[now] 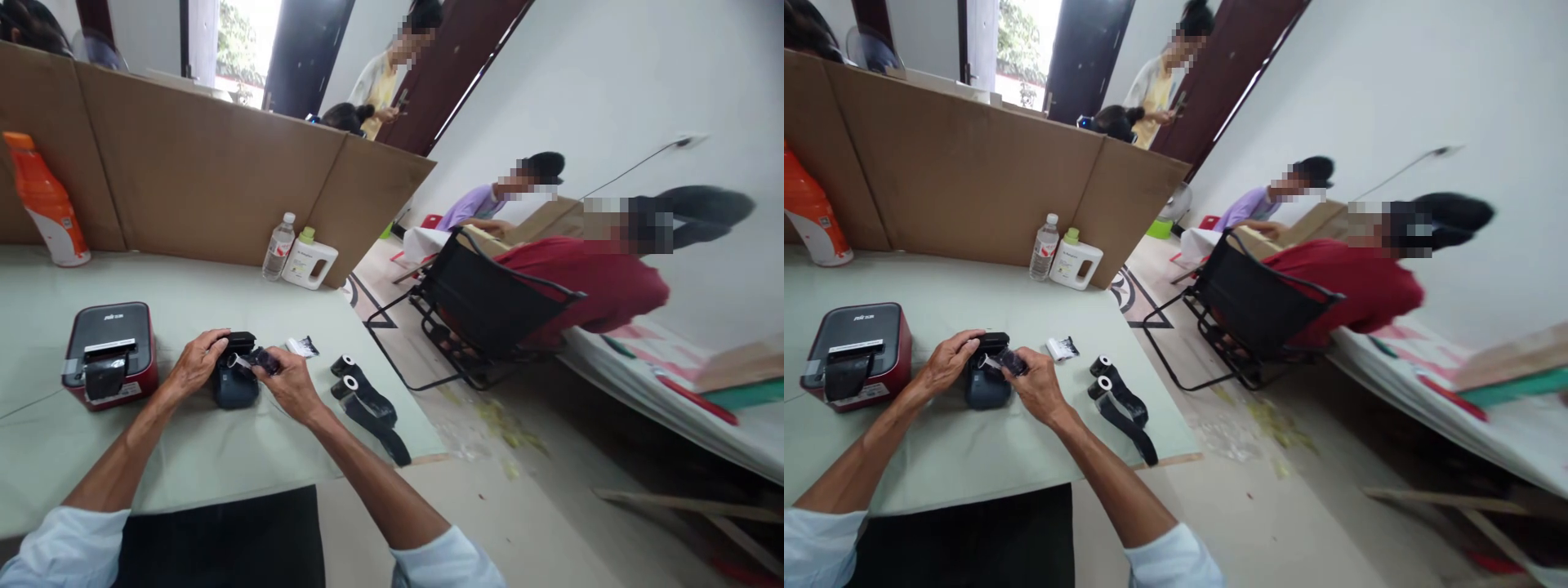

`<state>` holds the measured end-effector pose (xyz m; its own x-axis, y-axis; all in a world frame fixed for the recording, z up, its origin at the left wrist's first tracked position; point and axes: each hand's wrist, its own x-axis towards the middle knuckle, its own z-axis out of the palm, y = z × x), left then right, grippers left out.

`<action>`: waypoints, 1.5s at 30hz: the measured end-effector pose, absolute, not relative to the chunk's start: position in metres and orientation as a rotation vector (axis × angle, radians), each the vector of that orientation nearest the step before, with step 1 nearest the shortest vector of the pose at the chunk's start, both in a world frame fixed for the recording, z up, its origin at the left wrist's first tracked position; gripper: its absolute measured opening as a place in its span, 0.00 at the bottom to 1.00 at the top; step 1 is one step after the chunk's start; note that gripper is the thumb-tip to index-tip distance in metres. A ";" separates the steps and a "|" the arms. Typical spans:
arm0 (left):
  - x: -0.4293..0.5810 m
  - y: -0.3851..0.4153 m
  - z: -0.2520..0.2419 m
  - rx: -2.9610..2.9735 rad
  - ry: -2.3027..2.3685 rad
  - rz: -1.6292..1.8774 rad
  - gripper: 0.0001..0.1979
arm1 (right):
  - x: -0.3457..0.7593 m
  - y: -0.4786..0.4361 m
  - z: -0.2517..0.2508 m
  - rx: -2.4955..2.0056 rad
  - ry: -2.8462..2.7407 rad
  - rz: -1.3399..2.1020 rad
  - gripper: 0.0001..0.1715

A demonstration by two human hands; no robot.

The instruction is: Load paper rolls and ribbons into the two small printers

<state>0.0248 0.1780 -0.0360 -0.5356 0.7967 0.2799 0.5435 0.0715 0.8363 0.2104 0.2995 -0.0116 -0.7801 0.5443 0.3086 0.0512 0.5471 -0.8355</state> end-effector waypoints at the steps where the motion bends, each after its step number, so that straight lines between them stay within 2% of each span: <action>1: 0.025 0.178 -0.036 1.357 2.098 1.451 0.24 | 0.208 0.297 -0.012 -0.438 -2.273 1.068 0.03; 6: 0.026 0.178 -0.036 1.367 2.099 1.449 0.24 | 0.199 0.294 -0.021 -0.288 -2.532 0.592 0.16; 14: 0.026 0.178 -0.037 1.372 2.109 1.448 0.22 | 0.190 0.296 -0.034 -0.254 -2.749 0.167 0.22; 35: 0.025 0.178 -0.035 1.351 2.119 1.418 0.23 | 0.194 0.290 -0.020 -0.176 -2.879 0.113 0.13; 45: 0.026 0.175 -0.034 1.386 2.072 1.416 0.25 | 0.213 0.279 -0.027 -0.134 -2.802 0.216 0.28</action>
<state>0.0255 0.1752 -0.0344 -0.5039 0.8196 0.2728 0.5521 0.0627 0.8314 0.2134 0.2792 -0.0269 -0.9423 0.1168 0.3137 0.0673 0.9841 -0.1643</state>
